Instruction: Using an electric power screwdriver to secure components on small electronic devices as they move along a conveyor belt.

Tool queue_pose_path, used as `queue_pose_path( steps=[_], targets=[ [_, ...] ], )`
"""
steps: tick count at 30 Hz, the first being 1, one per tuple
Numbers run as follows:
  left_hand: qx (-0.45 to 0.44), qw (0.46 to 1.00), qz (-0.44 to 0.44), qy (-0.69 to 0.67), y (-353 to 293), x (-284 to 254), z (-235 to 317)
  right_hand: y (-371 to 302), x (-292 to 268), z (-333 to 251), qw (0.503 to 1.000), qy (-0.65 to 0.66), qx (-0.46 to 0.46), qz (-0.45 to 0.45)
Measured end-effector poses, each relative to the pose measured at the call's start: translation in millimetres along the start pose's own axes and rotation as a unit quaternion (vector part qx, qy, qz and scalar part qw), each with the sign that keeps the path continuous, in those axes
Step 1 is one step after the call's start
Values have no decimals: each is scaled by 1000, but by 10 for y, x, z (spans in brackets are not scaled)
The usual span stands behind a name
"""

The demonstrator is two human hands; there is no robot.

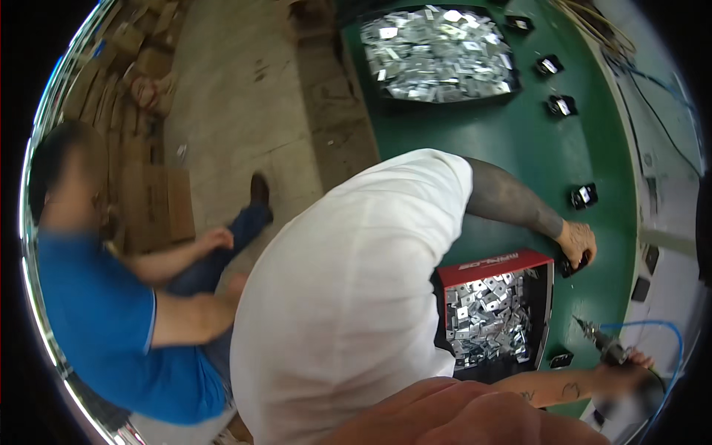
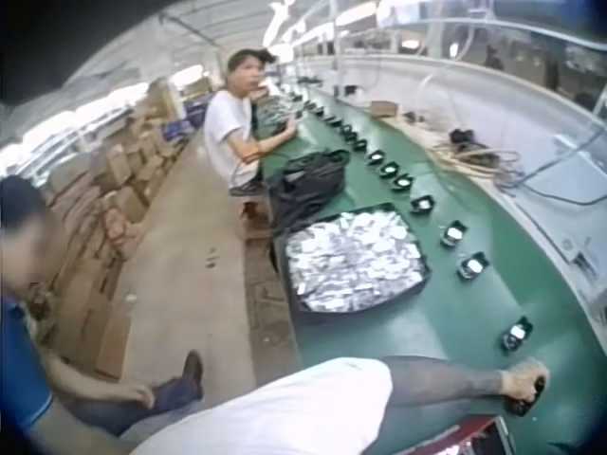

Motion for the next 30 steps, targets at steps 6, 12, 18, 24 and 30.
queue_pose_path(
  steps=[6, 12, 18, 24, 30],
  targets=[
    [16, 998, 22, 57, 8, 6, -67, 344, -675, 461, 998, -54, -22, -29],
    [77, 997, 4, -32, 37, 87, -47, 319, -583, 238, 994, 51, 100, 10],
    [59, 997, 38, -31, 150, 367, -271, -10, -17, 19, 991, -13, 63, 116],
    [474, 793, 193, -330, 408, 379, -294, -11, 523, -110, 985, -71, -3, 156],
    [457, 805, 253, -281, 439, 417, -361, 20, 574, -168, 977, -127, -54, 160]
  ],
)
Point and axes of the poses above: each hand's wrist, its own y-axis towards the middle knuckle, its own x-axis out of the palm, z = x × y, the point moved 2 cm from there along y, towards the middle knuckle, and after that the axes turned 5 degrees about -z, right-handed, at the moved point
